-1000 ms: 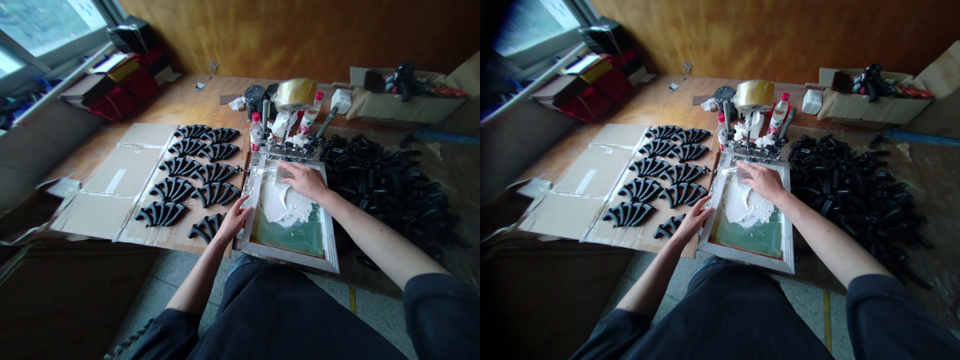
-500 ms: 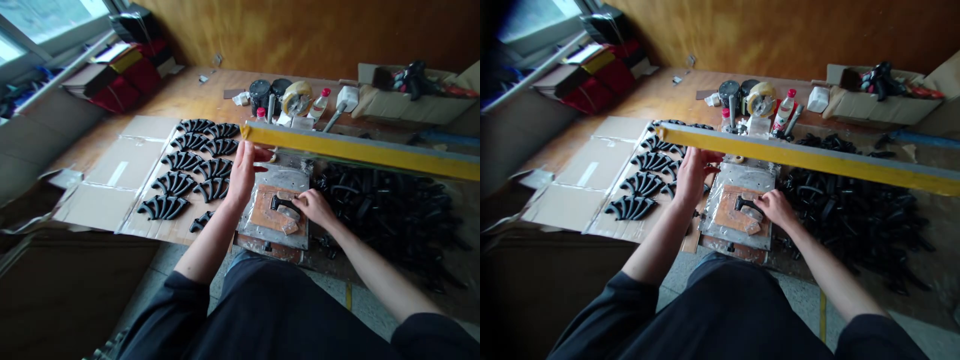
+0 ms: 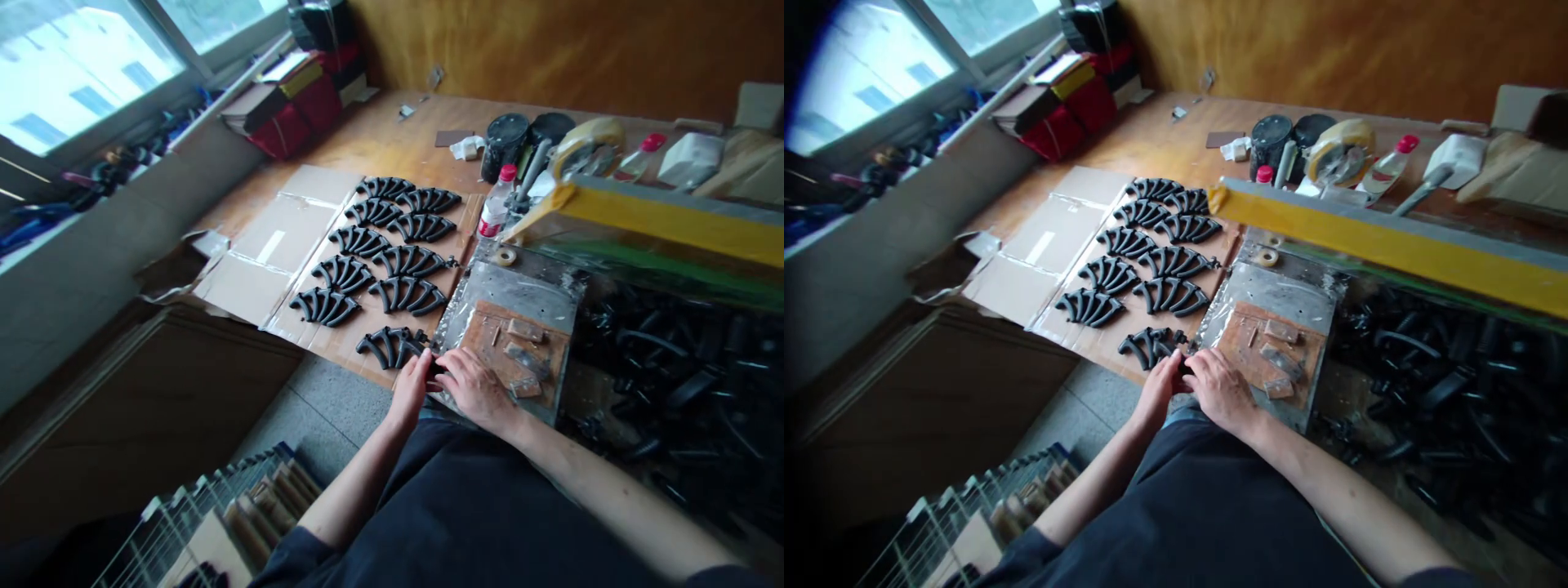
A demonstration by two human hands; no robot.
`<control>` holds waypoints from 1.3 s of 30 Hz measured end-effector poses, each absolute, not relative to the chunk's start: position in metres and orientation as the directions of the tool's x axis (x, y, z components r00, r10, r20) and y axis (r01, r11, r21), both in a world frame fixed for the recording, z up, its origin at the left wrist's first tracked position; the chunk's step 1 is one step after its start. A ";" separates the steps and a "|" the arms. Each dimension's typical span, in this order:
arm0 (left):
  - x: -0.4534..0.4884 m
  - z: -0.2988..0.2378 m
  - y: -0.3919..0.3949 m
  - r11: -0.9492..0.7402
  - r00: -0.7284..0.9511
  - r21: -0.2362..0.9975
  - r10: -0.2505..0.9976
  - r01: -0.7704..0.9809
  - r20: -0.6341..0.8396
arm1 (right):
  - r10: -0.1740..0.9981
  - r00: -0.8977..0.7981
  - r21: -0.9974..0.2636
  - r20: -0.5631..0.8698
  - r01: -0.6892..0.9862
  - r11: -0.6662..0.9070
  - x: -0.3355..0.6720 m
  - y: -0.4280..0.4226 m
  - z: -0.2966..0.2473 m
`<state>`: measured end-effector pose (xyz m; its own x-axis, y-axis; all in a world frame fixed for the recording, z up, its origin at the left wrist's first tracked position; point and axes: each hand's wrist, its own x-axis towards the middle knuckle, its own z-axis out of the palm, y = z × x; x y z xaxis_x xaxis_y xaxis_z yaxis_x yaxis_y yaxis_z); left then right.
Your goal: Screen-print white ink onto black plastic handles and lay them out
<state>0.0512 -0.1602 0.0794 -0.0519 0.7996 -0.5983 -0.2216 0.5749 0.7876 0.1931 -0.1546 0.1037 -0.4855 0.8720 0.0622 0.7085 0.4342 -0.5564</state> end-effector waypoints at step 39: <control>-0.120 0.000 -0.115 0.604 -0.144 0.377 0.639 0.702 -0.756 | 0.819 -0.295 -0.478 -0.493 0.878 0.029 0.055 -0.116 0.012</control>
